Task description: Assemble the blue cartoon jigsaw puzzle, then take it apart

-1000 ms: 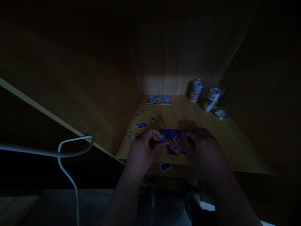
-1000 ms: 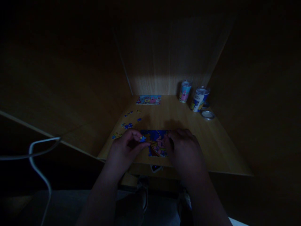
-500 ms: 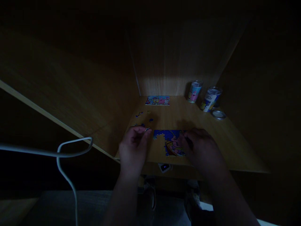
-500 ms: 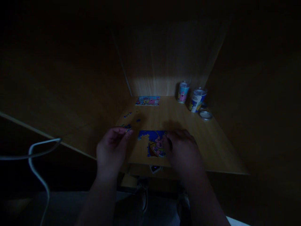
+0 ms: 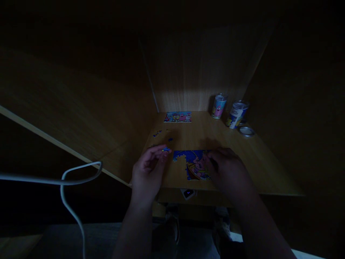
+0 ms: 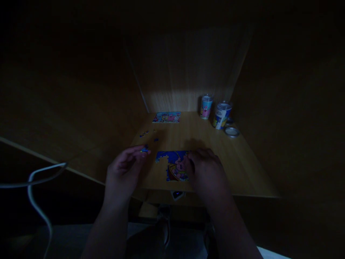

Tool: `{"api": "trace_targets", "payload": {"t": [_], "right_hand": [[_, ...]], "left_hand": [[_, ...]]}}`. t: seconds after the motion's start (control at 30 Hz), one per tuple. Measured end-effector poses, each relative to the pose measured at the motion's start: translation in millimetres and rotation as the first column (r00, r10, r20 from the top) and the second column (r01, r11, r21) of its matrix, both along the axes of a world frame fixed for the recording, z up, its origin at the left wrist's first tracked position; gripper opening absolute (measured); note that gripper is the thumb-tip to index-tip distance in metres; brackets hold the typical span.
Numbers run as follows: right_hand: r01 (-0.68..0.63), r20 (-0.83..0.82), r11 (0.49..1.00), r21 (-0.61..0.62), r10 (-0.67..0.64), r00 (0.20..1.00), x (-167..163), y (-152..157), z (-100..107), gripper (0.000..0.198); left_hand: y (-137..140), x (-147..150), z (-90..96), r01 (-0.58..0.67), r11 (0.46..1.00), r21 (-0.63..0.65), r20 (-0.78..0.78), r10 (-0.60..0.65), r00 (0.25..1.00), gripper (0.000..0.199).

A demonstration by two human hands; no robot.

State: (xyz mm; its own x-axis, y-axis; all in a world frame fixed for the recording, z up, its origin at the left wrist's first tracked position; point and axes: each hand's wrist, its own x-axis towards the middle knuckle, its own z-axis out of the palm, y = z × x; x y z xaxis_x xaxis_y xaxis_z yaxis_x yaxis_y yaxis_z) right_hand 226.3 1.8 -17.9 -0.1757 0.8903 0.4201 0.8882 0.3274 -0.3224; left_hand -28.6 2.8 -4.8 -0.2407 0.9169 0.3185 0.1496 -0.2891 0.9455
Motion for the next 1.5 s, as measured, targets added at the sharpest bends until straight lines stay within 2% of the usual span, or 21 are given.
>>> {"api": "trace_targets", "payload": {"t": [0.1,0.23,0.4,0.5,0.6,0.7,0.8,0.9,1.17,1.33,1.5], "right_hand": [[0.010,0.005,1.000,0.011,-0.010,1.000,-1,-1,1,0.025],[-0.003,-0.003,1.000,-0.003,0.003,1.000,-1,-1,1,0.024],[0.004,0.010,1.000,-0.006,-0.004,1.000,-1,0,1,0.023],[0.003,0.018,1.000,-0.004,-0.003,1.000,-1,-1,1,0.024],[0.010,0.022,1.000,0.002,-0.010,1.000,-2,-1,2,0.025],[0.012,0.021,1.000,0.008,-0.012,1.000,-3,-1,3,0.025],[0.006,0.024,1.000,0.008,-0.007,1.000,-3,-1,3,0.026],[0.010,0.024,1.000,0.002,-0.010,1.000,-2,0,2,0.026],[-0.009,0.000,1.000,-0.004,0.009,1.000,-1,0,3,0.025],[-0.006,0.012,1.000,-0.010,0.006,1.000,-1,0,3,0.025],[0.018,0.019,1.000,-0.013,-0.018,1.000,-3,-1,4,0.022]], "left_hand": [[-2,4,-0.2,0.090,0.995,-0.043,0.011,-0.089,0.996,0.031],[-3,11,0.4,0.203,0.976,-0.086,0.142,-0.189,0.972,0.034],[-4,13,3.2,0.242,0.966,-0.090,0.173,-0.224,0.959,0.039],[-4,10,2.2,0.250,0.964,-0.091,0.123,-0.239,0.963,0.039],[-3,9,-1.1,0.252,0.962,-0.105,0.045,-0.249,0.968,0.031],[-3,9,-2.5,0.238,0.964,-0.122,-0.128,-0.253,0.959,0.024],[-4,12,-0.3,0.235,0.966,-0.105,-0.345,-0.257,0.903,0.017],[-4,16,2.7,0.242,0.966,-0.087,-0.481,-0.254,0.839,0.017],[-1,19,6.7,0.237,0.971,0.042,-0.558,-0.174,0.812,0.016],[0,18,1.1,0.262,0.965,0.002,-0.571,-0.214,0.793,0.016],[0,20,-3.2,0.194,0.981,-0.015,-0.594,-0.165,0.787,0.020]]}}
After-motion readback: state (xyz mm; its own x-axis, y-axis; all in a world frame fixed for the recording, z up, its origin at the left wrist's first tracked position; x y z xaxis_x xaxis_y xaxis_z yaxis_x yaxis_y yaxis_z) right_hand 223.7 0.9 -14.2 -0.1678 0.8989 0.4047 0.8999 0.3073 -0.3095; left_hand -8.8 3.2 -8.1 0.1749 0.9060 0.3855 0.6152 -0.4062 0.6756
